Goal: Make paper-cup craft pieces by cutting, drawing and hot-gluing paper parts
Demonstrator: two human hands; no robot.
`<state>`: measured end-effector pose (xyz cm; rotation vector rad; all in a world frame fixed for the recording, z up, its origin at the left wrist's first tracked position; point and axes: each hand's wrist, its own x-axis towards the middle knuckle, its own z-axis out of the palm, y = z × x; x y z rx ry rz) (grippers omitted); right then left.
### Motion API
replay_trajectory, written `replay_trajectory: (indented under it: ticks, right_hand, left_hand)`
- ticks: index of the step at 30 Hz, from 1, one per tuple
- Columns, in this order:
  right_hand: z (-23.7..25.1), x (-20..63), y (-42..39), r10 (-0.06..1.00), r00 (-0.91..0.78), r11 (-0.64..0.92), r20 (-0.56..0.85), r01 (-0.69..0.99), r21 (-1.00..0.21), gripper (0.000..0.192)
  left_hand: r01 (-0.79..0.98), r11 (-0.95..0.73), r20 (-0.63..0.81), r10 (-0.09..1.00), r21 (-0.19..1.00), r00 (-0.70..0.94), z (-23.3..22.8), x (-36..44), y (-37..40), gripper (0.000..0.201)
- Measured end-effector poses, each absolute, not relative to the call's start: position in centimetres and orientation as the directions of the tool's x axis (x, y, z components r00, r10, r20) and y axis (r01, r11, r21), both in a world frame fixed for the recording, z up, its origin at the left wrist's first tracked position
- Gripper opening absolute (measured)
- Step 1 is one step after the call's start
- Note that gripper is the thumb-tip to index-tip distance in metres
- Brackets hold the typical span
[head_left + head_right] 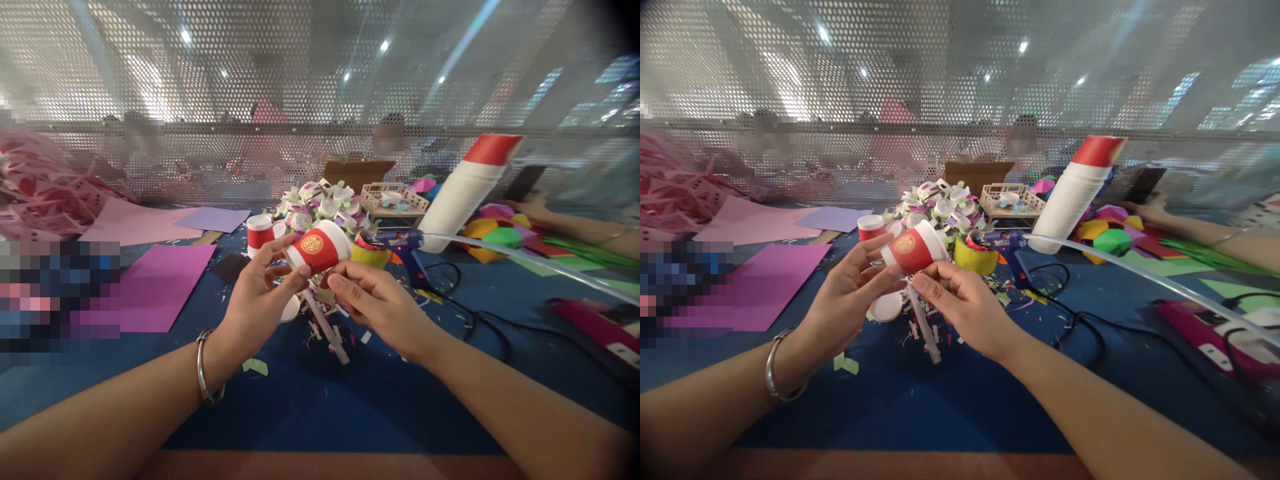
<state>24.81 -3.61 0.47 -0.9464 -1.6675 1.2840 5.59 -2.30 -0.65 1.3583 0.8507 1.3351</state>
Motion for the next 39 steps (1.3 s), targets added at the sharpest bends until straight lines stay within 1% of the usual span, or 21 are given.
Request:
replay_trajectory:
  ticks: [3,10,16,19,21,29,39]
  right_hand:
    - [0.4,24.8,-3.6,0.909,-0.393,0.180,0.139,0.069,-0.981,0.033]
    - [0.6,24.7,-3.7,0.909,-0.411,0.110,0.077,0.055,-0.992,0.037]
    - [0.8,24.6,-4.1,0.916,-0.398,0.076,0.055,0.037,-0.996,0.040]
    - [0.9,24.5,-4.4,0.918,-0.394,0.047,0.037,0.014,-0.999,0.041]
    - [0.9,24.4,-4.5,0.920,-0.391,0.024,0.022,0.001,-1.000,0.041]
    - [0.9,24.3,-4.5,0.923,-0.384,-0.029,-0.010,-0.043,-0.999,0.041]
    - [0.8,23.9,-4.8,0.933,-0.359,-0.058,-0.035,-0.055,-0.997,0.039]
  left_hand:
    - [-0.134,-0.226,0.241,0.964,0.965,0.110,-0.7,5.7,-2.2,0.055]
    - [-0.188,-0.290,0.313,0.944,0.938,0.105,-0.4,6.0,-2.4,0.044]
    - [-0.148,-0.362,0.374,0.925,0.920,0.061,-0.3,6.1,-2.6,0.043]
    - [-0.144,-0.358,0.365,0.930,0.923,0.028,-0.4,6.1,-2.6,0.043]
    - [-0.122,-0.364,0.369,0.929,0.923,0.021,-0.4,6.0,-2.5,0.044]
    - [0.037,-0.480,0.481,0.877,0.876,-0.001,-0.6,5.8,-2.5,0.041]
    - [0.121,-0.515,0.520,0.854,0.848,-0.010,-1.1,5.7,-2.4,0.039]
